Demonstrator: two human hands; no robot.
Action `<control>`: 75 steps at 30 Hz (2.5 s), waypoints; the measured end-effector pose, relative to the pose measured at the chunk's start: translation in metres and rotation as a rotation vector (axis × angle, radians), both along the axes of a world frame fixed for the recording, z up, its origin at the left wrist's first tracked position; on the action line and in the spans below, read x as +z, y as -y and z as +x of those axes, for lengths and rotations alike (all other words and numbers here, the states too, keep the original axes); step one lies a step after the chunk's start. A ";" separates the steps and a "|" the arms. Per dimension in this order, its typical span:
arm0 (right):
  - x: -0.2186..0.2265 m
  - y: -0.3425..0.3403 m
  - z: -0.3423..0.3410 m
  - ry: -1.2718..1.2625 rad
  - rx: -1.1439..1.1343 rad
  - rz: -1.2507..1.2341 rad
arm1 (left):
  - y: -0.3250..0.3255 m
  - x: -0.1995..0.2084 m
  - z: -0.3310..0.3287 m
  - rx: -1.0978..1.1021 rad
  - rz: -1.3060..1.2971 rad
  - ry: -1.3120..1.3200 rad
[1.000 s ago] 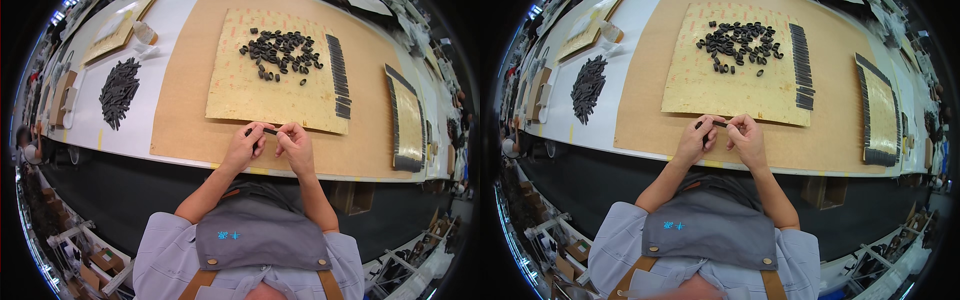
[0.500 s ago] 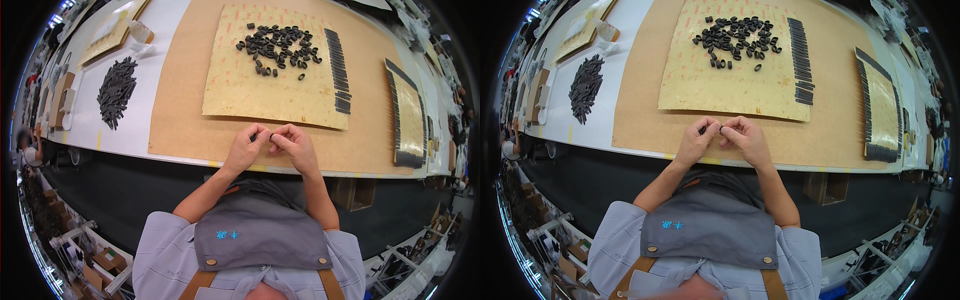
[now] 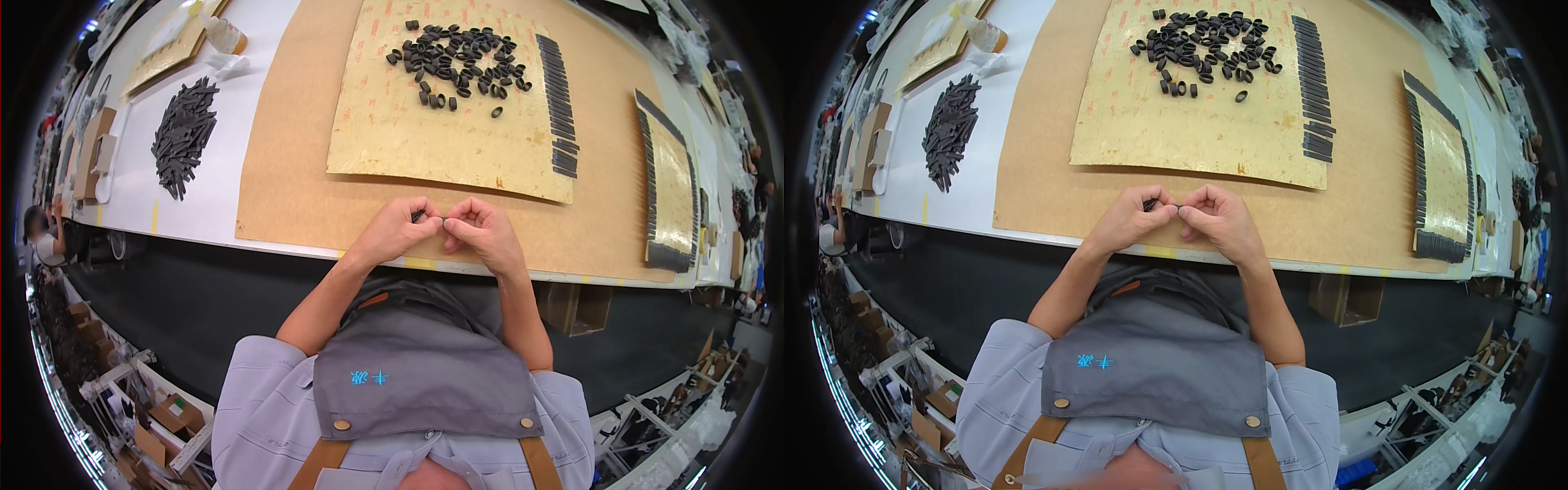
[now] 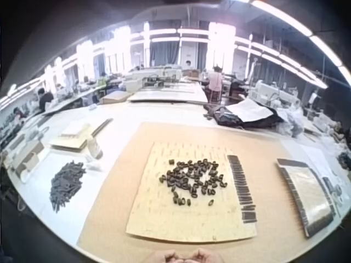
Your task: Assembling small black hardware components at a workshop station.
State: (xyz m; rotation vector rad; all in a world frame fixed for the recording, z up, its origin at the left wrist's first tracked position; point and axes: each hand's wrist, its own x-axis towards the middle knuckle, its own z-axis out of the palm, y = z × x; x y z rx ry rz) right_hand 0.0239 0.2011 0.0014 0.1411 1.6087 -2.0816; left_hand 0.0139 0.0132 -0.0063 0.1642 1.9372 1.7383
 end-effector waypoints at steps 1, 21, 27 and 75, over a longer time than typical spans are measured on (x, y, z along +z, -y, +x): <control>-0.001 0.001 0.000 0.003 0.002 0.001 | 0.000 -0.003 0.001 0.007 -0.006 -0.004; -0.004 -0.003 -0.001 0.031 0.069 -0.046 | 0.007 0.002 -0.004 -0.062 0.092 0.098; -0.005 -0.016 0.000 0.011 0.075 -0.112 | 0.003 0.001 -0.006 0.008 0.070 0.160; -0.011 -0.007 -0.003 -0.005 0.048 0.020 | -0.002 -0.004 -0.008 -0.013 0.000 0.137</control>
